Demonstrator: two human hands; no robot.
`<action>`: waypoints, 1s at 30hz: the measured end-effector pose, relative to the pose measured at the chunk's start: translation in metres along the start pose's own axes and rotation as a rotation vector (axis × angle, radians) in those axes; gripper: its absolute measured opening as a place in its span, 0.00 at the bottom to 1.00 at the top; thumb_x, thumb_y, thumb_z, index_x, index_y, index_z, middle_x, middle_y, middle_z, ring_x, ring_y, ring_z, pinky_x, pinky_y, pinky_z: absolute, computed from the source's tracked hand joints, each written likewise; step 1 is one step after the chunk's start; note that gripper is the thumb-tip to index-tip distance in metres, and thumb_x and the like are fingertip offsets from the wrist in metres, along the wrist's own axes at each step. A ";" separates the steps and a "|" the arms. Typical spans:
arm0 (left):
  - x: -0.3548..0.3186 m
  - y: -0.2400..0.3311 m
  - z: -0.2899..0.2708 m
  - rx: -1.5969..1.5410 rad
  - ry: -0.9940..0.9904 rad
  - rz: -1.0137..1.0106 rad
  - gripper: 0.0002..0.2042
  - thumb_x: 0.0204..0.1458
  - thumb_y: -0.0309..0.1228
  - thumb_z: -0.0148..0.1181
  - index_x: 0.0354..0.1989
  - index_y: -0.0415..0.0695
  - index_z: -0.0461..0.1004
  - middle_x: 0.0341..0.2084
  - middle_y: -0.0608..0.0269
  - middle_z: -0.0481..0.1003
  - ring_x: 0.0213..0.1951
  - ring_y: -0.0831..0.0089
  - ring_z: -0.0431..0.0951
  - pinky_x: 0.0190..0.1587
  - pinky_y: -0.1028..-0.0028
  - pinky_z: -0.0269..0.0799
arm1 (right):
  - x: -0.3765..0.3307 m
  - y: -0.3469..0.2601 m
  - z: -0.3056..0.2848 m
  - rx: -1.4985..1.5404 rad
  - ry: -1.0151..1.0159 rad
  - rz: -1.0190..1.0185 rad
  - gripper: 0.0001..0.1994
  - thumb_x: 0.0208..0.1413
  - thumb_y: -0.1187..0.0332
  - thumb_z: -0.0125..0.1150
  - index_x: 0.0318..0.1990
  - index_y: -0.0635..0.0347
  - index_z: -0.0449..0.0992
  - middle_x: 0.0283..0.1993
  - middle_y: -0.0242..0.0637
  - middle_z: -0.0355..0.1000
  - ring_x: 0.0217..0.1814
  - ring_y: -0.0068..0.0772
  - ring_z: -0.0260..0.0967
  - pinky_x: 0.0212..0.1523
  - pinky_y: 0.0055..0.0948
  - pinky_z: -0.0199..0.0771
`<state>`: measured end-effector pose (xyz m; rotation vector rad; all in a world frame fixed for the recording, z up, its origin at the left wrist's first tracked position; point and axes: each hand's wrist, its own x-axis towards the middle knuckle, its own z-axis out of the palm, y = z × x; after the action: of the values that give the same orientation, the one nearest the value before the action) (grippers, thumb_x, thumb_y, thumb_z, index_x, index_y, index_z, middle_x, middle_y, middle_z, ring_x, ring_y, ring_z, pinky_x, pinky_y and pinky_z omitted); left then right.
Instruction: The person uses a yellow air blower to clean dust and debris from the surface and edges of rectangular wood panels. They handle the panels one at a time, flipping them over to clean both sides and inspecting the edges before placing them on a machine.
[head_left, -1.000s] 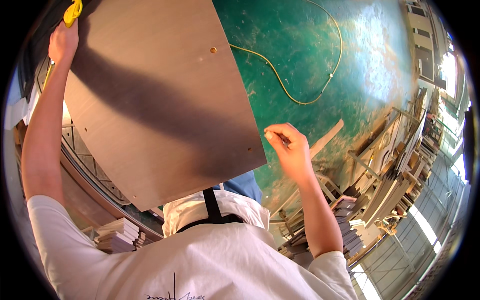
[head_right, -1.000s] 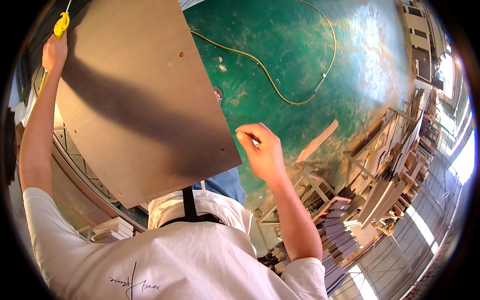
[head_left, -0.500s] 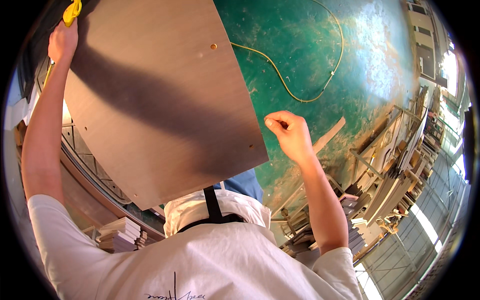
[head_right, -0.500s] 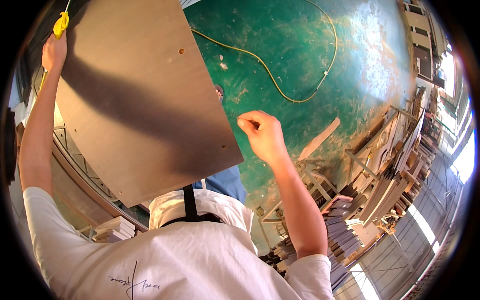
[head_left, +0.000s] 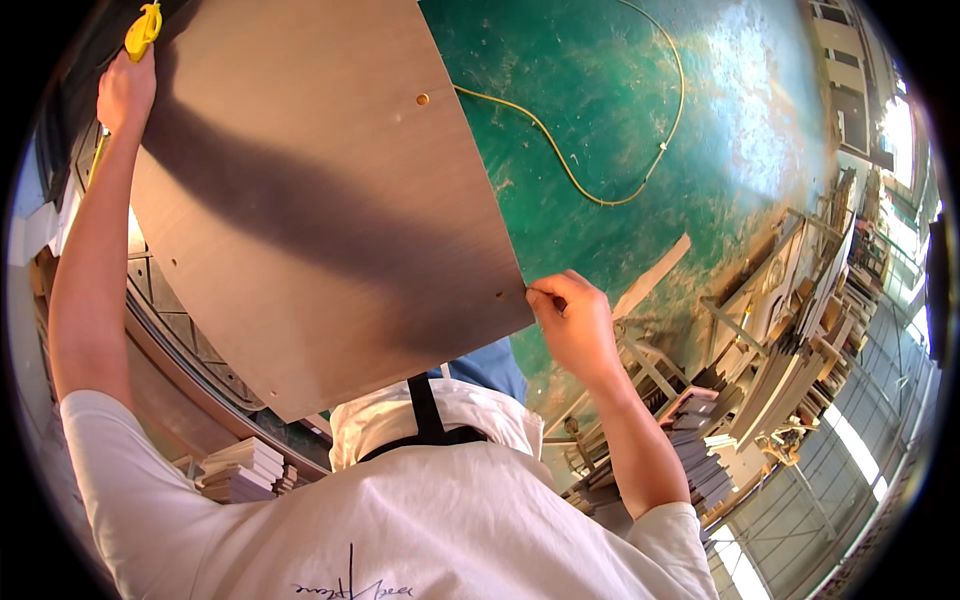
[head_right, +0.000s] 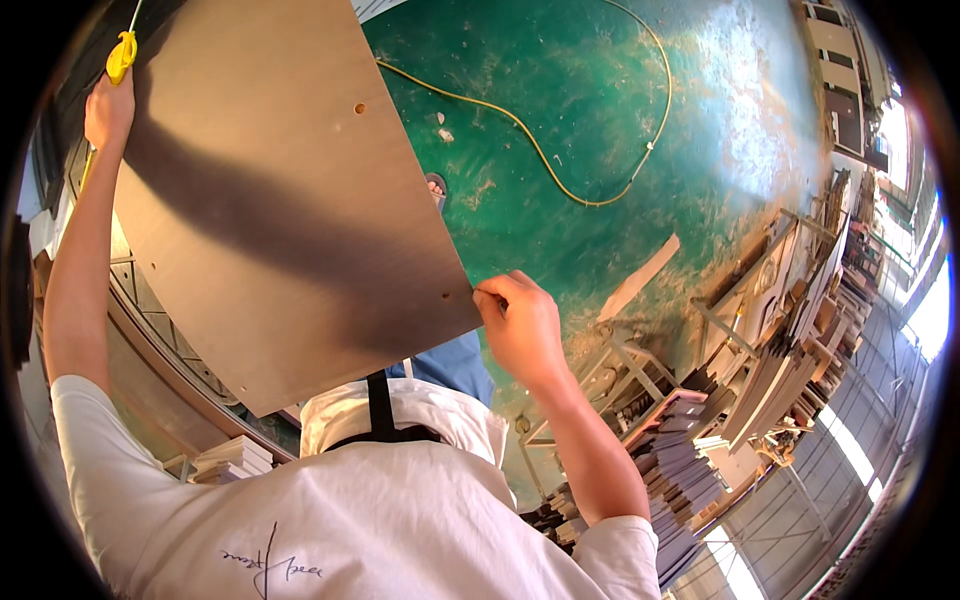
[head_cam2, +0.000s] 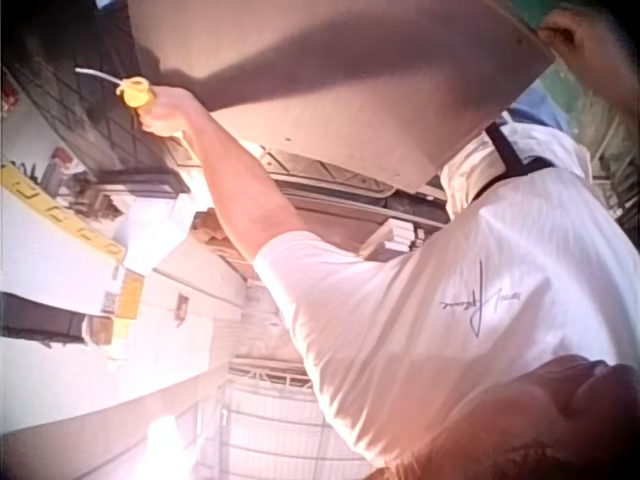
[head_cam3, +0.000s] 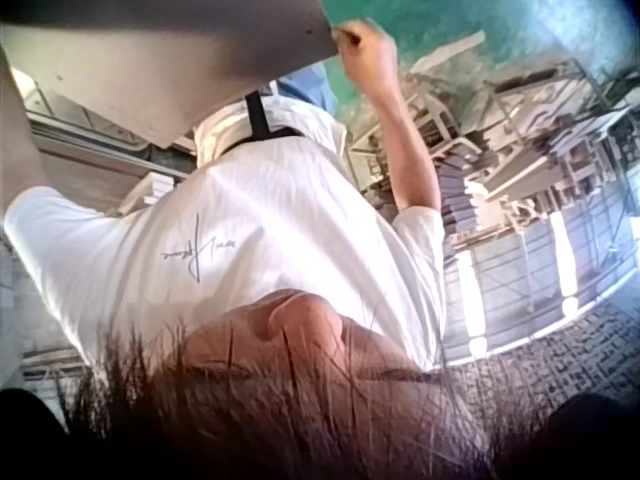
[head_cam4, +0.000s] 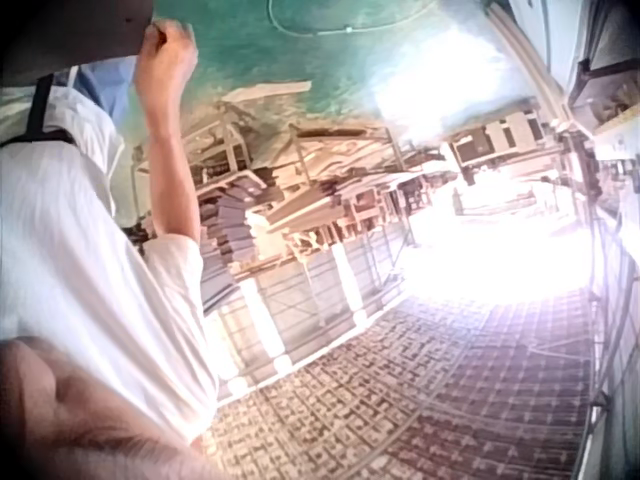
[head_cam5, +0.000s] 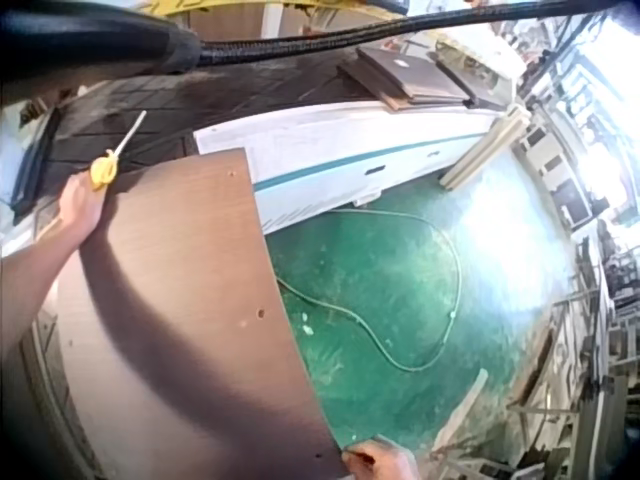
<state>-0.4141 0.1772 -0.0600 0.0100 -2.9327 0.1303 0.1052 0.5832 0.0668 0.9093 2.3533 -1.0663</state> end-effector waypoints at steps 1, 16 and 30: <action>0.001 0.001 0.000 0.000 0.000 0.001 0.27 0.62 0.60 0.50 0.56 0.52 0.79 0.52 0.55 0.81 0.56 0.47 0.78 0.55 0.50 0.75 | 0.002 -0.002 -0.002 0.001 0.000 0.001 0.04 0.59 0.73 0.67 0.39 0.63 0.83 0.34 0.42 0.76 0.32 0.39 0.74 0.35 0.33 0.73; 0.004 0.001 0.002 -0.006 -0.054 -0.036 0.28 0.62 0.60 0.49 0.55 0.51 0.79 0.53 0.53 0.81 0.55 0.46 0.79 0.55 0.49 0.75 | 0.035 0.012 -0.001 0.261 -0.023 0.005 0.07 0.60 0.71 0.70 0.42 0.64 0.84 0.34 0.39 0.77 0.34 0.28 0.74 0.38 0.27 0.73; 0.004 -0.006 0.007 0.009 -0.019 0.000 0.28 0.62 0.61 0.49 0.55 0.51 0.79 0.53 0.57 0.81 0.57 0.49 0.78 0.56 0.50 0.75 | -0.001 0.010 0.001 0.088 0.019 0.005 0.04 0.58 0.74 0.68 0.38 0.64 0.82 0.34 0.42 0.76 0.33 0.36 0.75 0.36 0.31 0.74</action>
<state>-0.4193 0.1707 -0.0652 0.0131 -2.9514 0.1440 0.1134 0.5868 0.0617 0.9604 2.3340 -1.1720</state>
